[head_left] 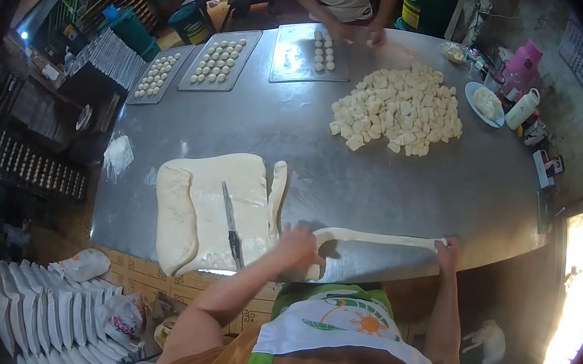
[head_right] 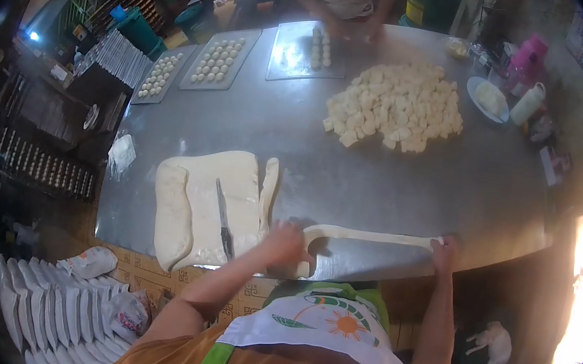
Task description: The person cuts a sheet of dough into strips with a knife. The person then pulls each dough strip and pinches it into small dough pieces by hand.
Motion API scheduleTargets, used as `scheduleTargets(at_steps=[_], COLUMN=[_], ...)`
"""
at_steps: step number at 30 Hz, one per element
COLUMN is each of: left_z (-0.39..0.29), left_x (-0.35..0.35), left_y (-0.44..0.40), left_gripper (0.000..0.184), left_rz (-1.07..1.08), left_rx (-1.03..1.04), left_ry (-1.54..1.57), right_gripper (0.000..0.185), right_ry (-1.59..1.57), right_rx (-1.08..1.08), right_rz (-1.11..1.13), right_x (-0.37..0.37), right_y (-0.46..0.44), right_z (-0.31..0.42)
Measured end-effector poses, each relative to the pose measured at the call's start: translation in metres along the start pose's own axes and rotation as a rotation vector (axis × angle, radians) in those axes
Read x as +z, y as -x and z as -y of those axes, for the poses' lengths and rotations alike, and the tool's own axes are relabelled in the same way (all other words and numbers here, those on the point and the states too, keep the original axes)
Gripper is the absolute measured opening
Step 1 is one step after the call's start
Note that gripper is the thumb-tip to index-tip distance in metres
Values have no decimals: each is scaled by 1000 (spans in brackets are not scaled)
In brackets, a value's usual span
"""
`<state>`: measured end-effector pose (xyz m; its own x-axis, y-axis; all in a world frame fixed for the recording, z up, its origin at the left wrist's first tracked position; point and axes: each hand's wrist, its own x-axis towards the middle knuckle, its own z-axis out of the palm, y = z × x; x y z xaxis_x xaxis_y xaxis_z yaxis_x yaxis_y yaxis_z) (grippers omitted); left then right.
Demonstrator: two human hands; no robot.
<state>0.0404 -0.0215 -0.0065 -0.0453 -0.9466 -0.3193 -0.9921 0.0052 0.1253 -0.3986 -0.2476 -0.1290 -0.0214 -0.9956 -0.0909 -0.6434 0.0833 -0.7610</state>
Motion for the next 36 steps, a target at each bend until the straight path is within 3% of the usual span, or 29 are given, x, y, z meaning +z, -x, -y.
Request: scheduleTargets(at_steps=[2,5,6,9,11,13,15,16,17,19,20,23,24,25,26,27,28,33,35,36], left_z=[-38,-48,-55,-88,-78,-63,-43,-32,-23,5,-18,-96,-109,-108,-107,-112,-115,-104,-89,-83], left_x=[16,65,60,10,-32,-92,-125,-121,-138,-124,-127,-132,-123,-101,-79,-66,-58,-62,-78,-89], left_y=[-12,-40,-39,-36,-36,-24,-17,-16,-16,-27,-37,-34,-33,-43,-53,-54,-49,-46,-54,-59], left_gripper=[56,48,48,37,32,32,25,26,43,51,51,59,61,61,61,60,58,51,48,47], left_rz=[1,49,45,134,-27,-145,-249,-275,-291,12,26,-385,-463,-448,-402,-329,-269,-266,-357,-383], left_rx=[-65,-276,-274,18,89,-7,123,153,229,273,332,296,286,423,569,582,554,463,402,367], left_ry=[-17,655,651,1341,1515,1492,1136,1187,564,86,68,348,407,751,1088,1200,1228,1334,1454,1501], right_gripper=[25,25,25,25,25,24,26,26,26,28,27,25,23,21,21,16,12,16,17,17], right_ry=[-10,-21,-25,-59,-54,-75,-150,-31,20,-146,-166,-355,-529,-700,-695,-650,-602,-295,-639,-633], right_rx=[-4,-14,-16,-154,-221,-357,-499,-720,-678,-884,-987,-1158,-1117,-1076,-1075,-962,-842,-638,-551,-559], right_rz=[-2,50,46,15,11,41,67,9,63,6,33,97,151,209,206,401,585,585,715,713], right_x=[-6,-9,-10,-15,-26,-35,-50,-48,-67,-71,-72,-52,-42,-32,-36,-41,-41,-14,0,-6], right_y=[0,9,11,17,21,27,37,30,40,50,56,89,104,120,134,147,152,126,94,87], right_z=[1,19,25,43,71,106,154,163,197,235,251,291,304,313,316,320,325,321,329,338])
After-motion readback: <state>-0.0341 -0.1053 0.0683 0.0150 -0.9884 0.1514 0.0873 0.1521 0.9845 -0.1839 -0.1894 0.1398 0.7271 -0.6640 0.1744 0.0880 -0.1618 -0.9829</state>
